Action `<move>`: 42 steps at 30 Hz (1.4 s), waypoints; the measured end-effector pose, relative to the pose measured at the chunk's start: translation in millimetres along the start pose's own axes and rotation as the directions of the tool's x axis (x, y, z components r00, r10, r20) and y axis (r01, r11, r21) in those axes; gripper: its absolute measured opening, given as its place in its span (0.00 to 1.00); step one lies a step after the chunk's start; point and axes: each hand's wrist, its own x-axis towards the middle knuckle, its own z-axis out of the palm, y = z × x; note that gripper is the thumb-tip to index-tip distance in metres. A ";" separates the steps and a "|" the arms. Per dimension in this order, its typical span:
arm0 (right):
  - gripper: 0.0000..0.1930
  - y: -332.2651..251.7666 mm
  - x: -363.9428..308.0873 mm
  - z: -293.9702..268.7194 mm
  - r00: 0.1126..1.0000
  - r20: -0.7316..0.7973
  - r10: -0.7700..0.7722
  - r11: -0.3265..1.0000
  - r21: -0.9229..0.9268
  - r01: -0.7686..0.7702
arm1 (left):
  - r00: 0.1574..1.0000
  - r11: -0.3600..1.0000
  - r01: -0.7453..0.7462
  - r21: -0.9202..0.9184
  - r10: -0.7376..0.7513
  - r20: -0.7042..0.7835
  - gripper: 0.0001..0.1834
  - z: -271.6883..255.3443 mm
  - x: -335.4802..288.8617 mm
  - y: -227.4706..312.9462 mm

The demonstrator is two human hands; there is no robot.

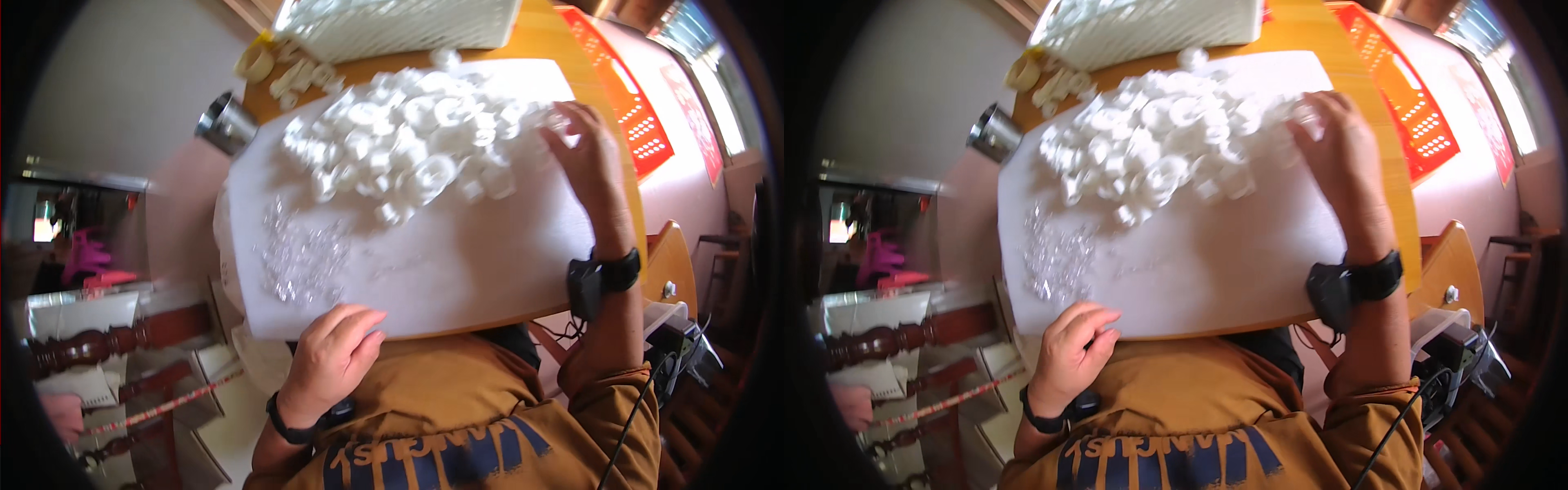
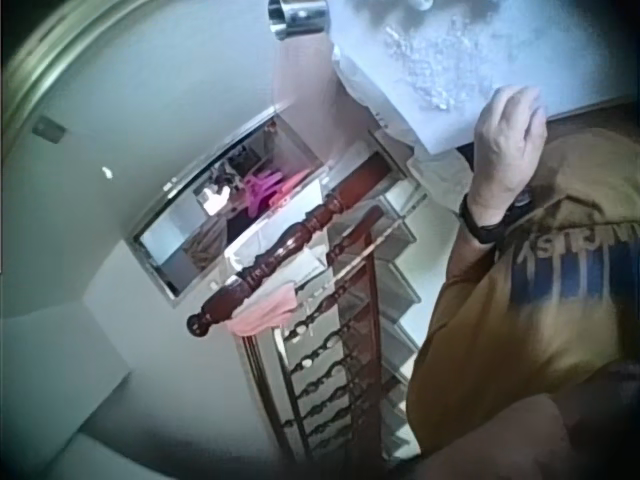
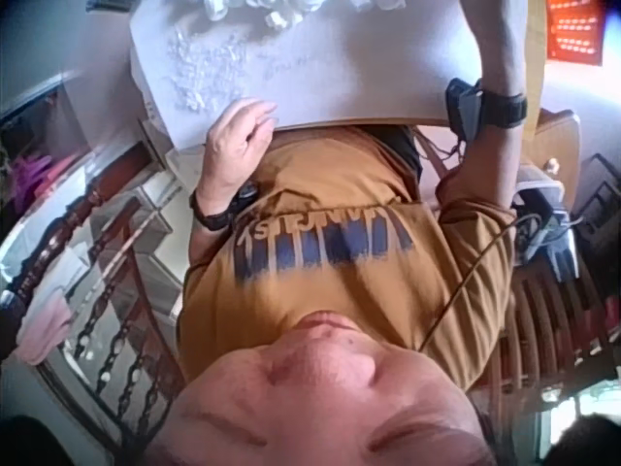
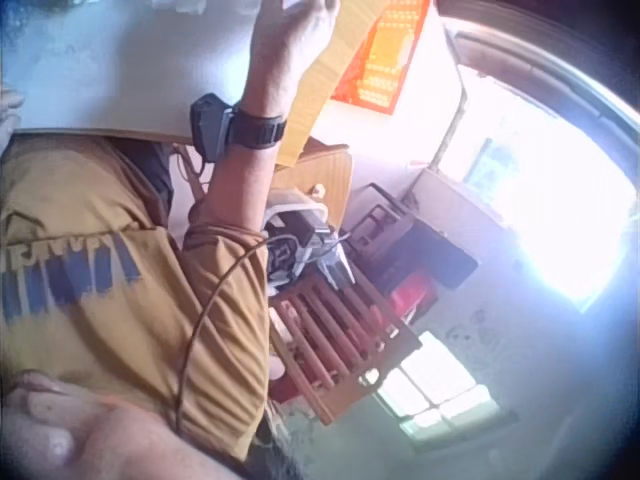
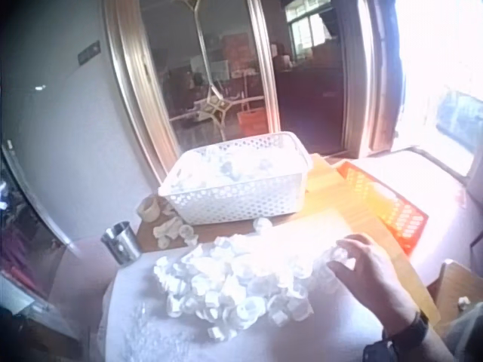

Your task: Assembling small white and clear plastic components by hand.

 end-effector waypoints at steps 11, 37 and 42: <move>0.26 -15.8 -51.2 -34.5 0.921 -0.044 0.387 0.850 0.403 -0.338 | 0.976 0.991 0.129 -0.042 -0.134 -0.172 0.09 -2.2 -23.3 -25.3; 0.21 -34.0 -105.6 -7.6 0.896 0.020 0.443 0.458 0.854 -0.246 | 0.996 0.970 -0.059 0.235 0.075 -0.057 0.08 38.8 65.1 -3.4; 0.21 -37.9 -106.5 -8.1 0.900 0.038 0.434 0.482 0.834 -0.268 | 0.999 0.962 -0.028 0.272 0.034 -0.020 0.08 40.3 69.4 -1.8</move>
